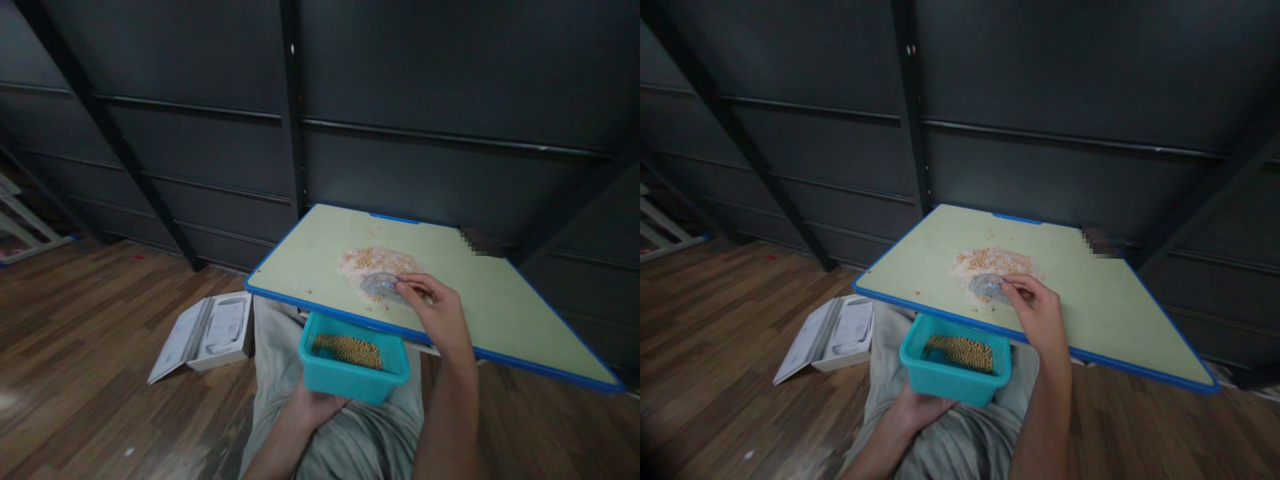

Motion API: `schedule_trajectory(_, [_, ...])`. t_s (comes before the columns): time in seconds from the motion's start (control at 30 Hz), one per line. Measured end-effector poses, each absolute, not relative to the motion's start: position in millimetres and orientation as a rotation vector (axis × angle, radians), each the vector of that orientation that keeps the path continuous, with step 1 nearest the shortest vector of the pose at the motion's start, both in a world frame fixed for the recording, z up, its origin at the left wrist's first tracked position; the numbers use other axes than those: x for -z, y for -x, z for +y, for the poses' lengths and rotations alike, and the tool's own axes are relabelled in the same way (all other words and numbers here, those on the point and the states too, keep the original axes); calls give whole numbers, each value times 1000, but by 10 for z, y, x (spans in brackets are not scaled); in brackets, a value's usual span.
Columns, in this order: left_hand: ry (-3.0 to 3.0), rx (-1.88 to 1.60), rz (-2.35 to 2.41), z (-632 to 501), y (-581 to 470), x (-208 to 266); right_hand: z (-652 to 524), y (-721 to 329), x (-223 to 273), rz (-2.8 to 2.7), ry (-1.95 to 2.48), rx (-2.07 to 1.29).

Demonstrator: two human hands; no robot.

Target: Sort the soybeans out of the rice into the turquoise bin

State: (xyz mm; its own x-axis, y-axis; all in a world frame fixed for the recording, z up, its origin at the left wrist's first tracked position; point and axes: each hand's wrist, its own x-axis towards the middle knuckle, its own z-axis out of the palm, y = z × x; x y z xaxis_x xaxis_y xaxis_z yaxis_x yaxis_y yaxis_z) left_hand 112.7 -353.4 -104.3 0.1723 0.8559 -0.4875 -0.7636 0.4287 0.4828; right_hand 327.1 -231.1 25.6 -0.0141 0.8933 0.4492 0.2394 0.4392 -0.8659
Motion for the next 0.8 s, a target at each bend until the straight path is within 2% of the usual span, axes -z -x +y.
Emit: schedule_trajectory(0.8, [-178,-1155,790,-3506,-1164,954,-2325,-3252,-225,-1687,986,-745])
